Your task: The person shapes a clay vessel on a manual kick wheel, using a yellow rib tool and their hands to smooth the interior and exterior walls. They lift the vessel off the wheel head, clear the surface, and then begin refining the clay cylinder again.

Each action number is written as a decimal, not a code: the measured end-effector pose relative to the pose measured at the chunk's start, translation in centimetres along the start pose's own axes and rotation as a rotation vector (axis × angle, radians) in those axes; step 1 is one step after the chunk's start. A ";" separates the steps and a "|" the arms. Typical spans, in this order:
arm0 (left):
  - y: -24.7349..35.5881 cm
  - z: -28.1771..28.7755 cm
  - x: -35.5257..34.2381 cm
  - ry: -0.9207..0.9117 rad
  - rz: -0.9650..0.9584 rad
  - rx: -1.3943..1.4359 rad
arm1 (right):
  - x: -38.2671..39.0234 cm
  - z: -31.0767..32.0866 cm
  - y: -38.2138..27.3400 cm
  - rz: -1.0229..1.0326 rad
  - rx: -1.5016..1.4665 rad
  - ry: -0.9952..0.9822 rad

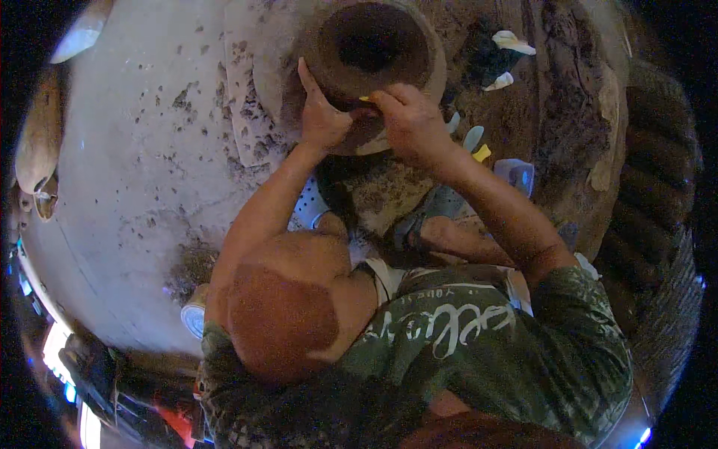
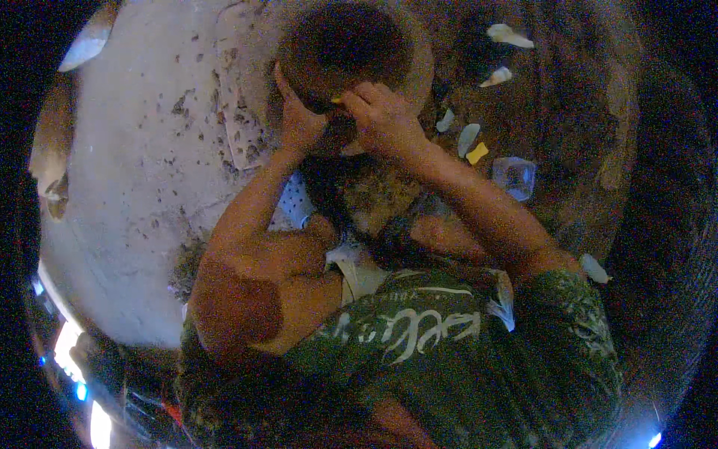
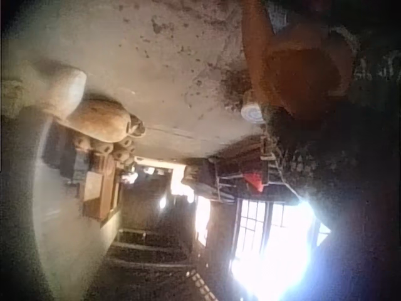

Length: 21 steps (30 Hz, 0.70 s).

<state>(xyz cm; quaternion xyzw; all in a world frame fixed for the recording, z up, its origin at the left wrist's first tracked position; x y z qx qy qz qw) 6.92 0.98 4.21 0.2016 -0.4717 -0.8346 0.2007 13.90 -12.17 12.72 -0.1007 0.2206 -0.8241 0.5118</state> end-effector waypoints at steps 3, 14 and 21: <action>-0.8 0.3 -0.1 0.000 -0.047 -0.002 | 0.6 -1.0 -0.3 0.004 0.024 -0.085; -1.1 -0.7 -1.1 -0.157 0.102 0.538 | 1.6 -1.7 -1.0 0.026 -0.122 -0.209; -3.9 -1.3 -1.8 -0.268 -0.049 0.547 | -5.9 4.1 1.2 -0.182 -0.349 0.058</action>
Point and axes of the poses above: each hand's wrist, its own x-axis away from the middle knuckle, its own z-axis out of the back of the hand, y = z × x, the point moved 8 cm from there along -x, towards the middle knuckle, and after that the axes turned 7 degrees about -z, right-handed, at the moved point
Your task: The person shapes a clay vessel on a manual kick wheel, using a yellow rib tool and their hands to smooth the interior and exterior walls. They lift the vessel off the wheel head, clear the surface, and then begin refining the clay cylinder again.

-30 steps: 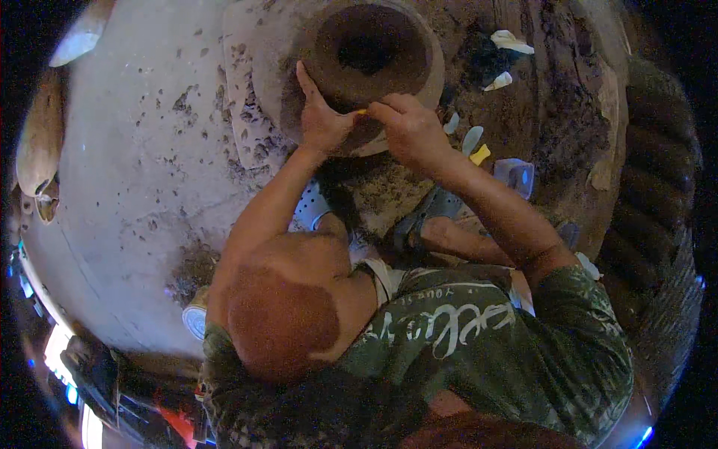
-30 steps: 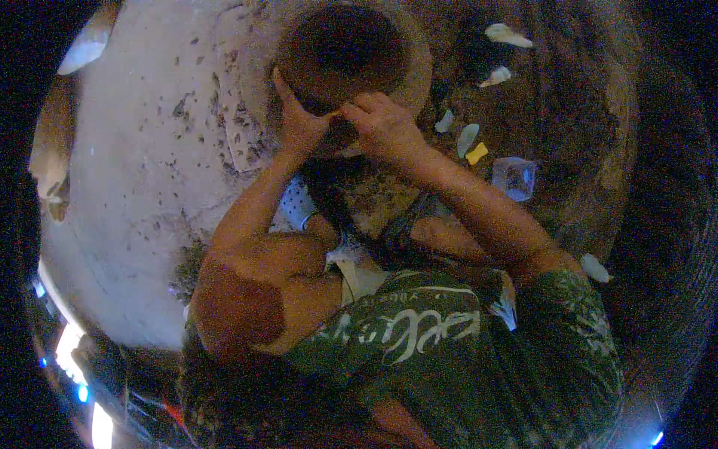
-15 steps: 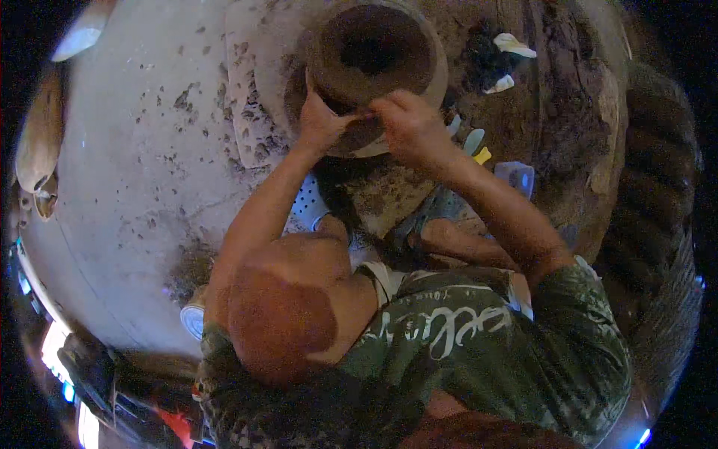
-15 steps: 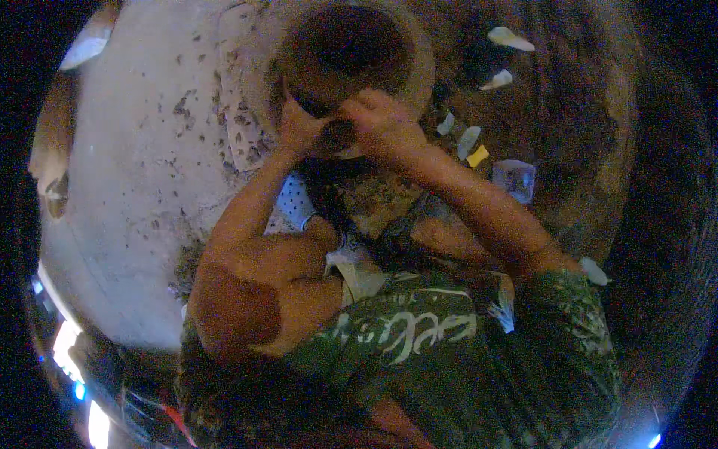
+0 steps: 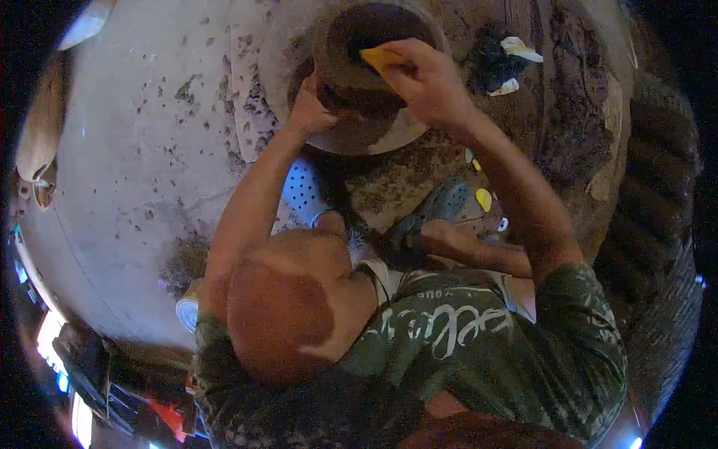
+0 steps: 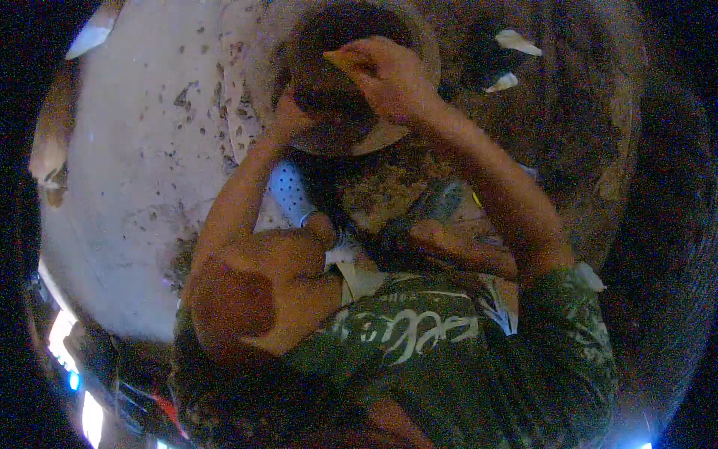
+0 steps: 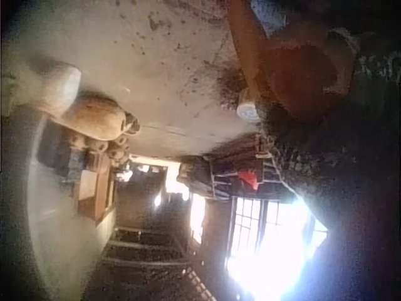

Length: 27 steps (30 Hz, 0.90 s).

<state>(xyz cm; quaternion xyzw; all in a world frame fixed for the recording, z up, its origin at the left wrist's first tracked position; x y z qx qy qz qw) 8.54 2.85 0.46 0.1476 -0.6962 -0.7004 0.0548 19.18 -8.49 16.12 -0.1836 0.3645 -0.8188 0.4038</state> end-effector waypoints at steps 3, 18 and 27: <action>2.2 -0.7 0.6 0.082 0.016 0.014 | -3.5 -2.2 -3.2 0.298 0.255 -0.140; -2.1 -1.9 0.4 -0.039 -0.094 -0.927 | 2.3 -5.3 -3.0 0.707 0.546 -0.552; -3.5 3.9 0.9 0.168 0.142 -0.377 | -1.1 0.0 -1.8 0.275 0.121 -0.144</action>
Point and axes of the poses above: each hand's wrist, its own x-axis away from the middle knuckle, its own z-axis out of the back of the hand, y = z × x, the point moved 8 cm from there along -x, towards the middle knuckle, and after that the axes turned 7 degrees about -z, right-handed, at the moved point
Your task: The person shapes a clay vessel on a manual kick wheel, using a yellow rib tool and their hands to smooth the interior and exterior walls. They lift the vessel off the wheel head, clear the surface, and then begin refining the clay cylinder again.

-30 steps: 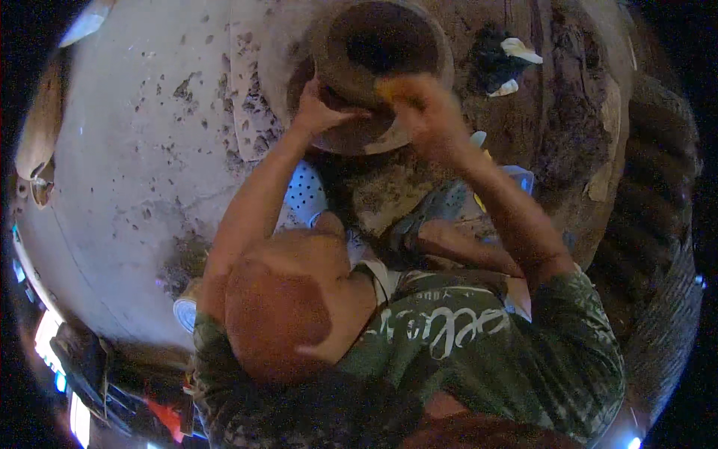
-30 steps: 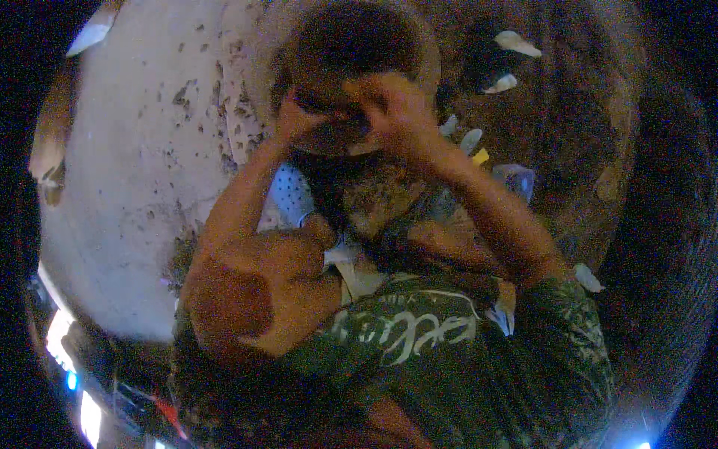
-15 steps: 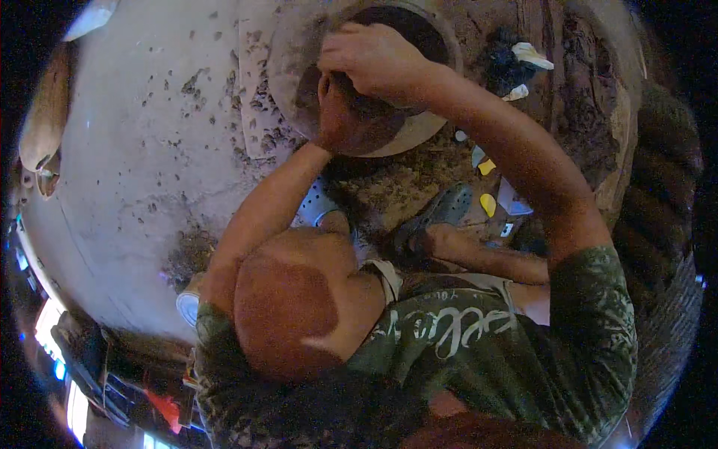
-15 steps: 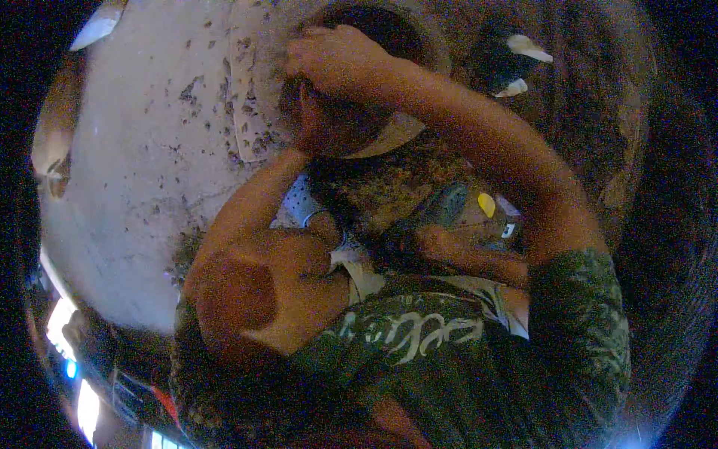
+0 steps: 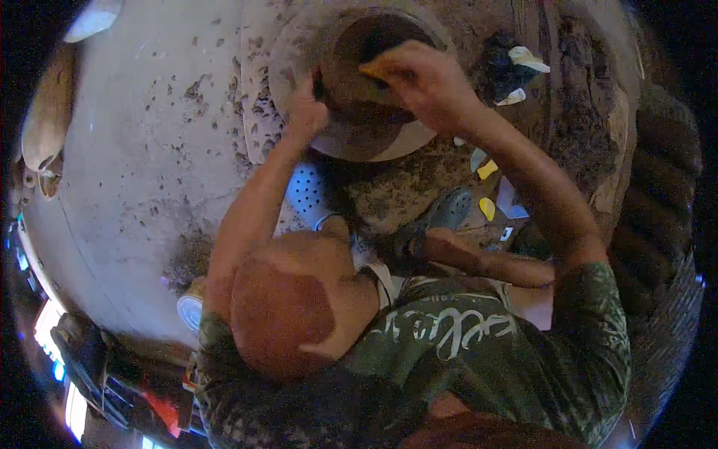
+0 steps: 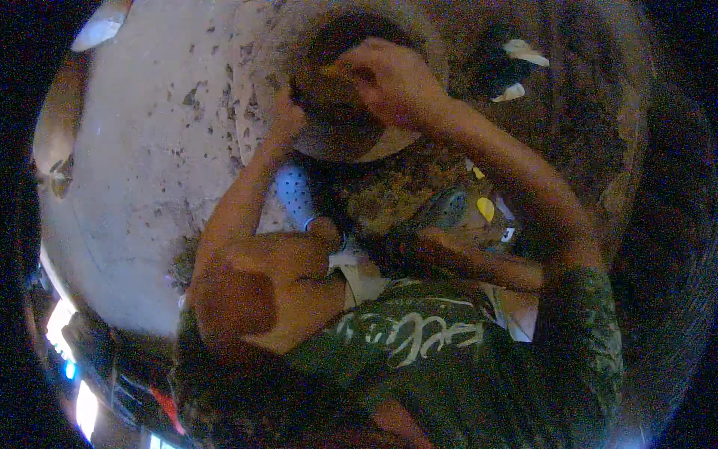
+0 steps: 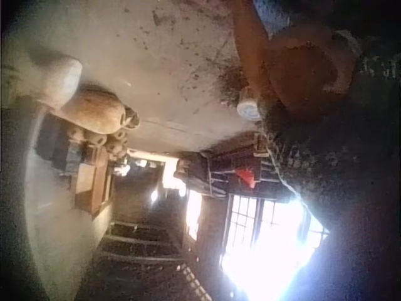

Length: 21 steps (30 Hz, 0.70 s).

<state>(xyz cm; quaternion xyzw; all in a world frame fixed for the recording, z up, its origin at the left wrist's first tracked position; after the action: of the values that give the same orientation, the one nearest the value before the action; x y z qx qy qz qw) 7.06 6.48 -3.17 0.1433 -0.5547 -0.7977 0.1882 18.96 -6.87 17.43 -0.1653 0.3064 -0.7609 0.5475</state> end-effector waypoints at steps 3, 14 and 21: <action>-0.9 2.1 1.2 0.327 -0.095 -0.126 | -3.5 -0.6 1.8 -0.095 0.051 0.242; 6.9 -0.3 -1.4 0.359 0.043 0.683 | -5.2 -4.8 4.6 0.000 0.033 0.448; 2.2 0.2 -0.8 0.331 -0.003 0.260 | -4.1 -6.3 3.1 0.146 -0.149 0.157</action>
<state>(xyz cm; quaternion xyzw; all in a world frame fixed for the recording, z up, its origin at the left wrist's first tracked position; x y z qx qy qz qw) 8.02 6.30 -1.08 0.2964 -0.6143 -0.6852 0.2554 18.95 -1.94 10.96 -0.1227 0.4153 -0.7048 0.5619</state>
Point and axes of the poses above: each hand's wrist, its own x-axis away from the middle knuckle, its own z-axis out of the back of the hand, y = z × x, the point moved 8 cm from there along -x, towards the middle knuckle, and after that the axes turned 7 degrees about -z, right-handed, at the moved point
